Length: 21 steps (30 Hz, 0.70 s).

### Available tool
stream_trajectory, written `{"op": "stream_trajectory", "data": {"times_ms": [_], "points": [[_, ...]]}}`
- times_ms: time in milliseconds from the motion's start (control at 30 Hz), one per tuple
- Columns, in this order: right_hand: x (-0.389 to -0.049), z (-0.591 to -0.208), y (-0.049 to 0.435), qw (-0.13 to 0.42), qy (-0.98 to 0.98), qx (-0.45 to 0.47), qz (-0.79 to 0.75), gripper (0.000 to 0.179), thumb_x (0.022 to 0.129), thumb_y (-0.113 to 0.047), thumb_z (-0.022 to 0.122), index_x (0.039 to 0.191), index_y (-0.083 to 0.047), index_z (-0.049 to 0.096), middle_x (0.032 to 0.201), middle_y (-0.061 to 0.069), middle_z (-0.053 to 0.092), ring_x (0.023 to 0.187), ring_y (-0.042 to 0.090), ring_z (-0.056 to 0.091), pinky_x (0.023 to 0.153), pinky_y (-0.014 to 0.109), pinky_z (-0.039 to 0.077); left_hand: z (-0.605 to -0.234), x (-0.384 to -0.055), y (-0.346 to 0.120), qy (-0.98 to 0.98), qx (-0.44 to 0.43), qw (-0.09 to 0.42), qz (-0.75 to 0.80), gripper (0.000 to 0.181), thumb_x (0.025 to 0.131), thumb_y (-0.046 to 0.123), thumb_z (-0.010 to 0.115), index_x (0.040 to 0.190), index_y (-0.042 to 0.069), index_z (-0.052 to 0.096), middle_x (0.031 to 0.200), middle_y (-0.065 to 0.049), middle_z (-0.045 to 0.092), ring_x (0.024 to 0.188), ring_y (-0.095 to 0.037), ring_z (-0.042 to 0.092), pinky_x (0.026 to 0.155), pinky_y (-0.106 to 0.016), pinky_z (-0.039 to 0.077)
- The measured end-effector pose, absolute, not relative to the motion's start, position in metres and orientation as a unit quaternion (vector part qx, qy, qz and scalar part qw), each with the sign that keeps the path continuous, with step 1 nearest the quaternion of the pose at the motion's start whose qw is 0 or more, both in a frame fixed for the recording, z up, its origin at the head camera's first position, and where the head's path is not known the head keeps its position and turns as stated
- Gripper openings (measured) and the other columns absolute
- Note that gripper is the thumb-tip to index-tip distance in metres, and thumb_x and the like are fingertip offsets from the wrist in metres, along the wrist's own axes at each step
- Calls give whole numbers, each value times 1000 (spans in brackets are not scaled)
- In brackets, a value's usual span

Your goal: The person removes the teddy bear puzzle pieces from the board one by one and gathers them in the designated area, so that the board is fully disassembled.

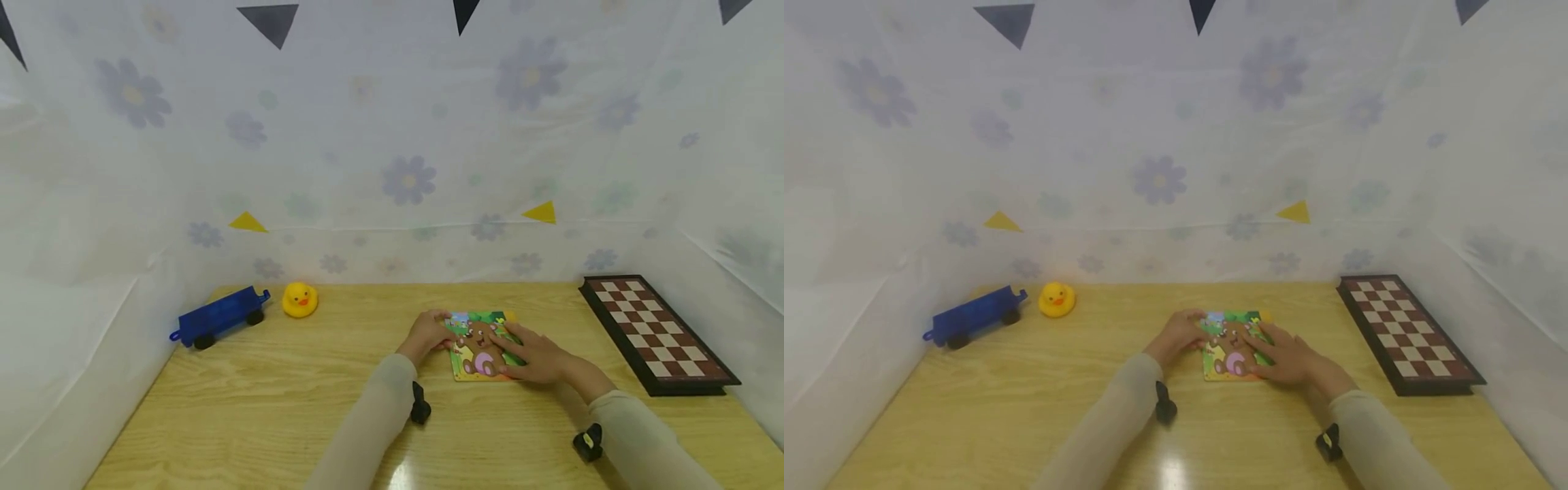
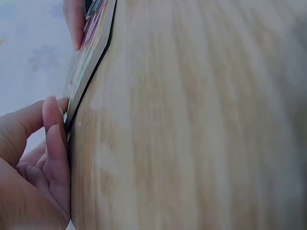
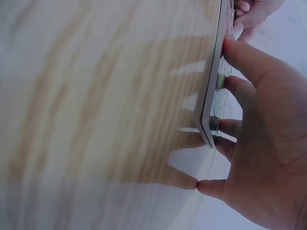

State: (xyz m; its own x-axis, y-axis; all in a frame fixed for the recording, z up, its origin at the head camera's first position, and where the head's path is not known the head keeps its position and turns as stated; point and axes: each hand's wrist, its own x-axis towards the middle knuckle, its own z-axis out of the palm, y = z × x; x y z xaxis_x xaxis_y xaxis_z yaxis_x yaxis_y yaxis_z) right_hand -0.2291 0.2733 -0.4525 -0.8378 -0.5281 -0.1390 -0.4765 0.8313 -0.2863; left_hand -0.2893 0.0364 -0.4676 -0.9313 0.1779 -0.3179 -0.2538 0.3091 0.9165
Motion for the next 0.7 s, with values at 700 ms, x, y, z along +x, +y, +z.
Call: {"op": "stream_trajectory", "data": {"times_ms": [700], "points": [[-231,-457,275,111,953,-256,-119,71,94,-54,48,149,-12,32,150,28,18,132,54,22,96,76,21,-465,-290,43,794,-19,159,586,49,74,-7,76,118,8,59,60,-6,62,44,-9,55,40,-18,44]]}}
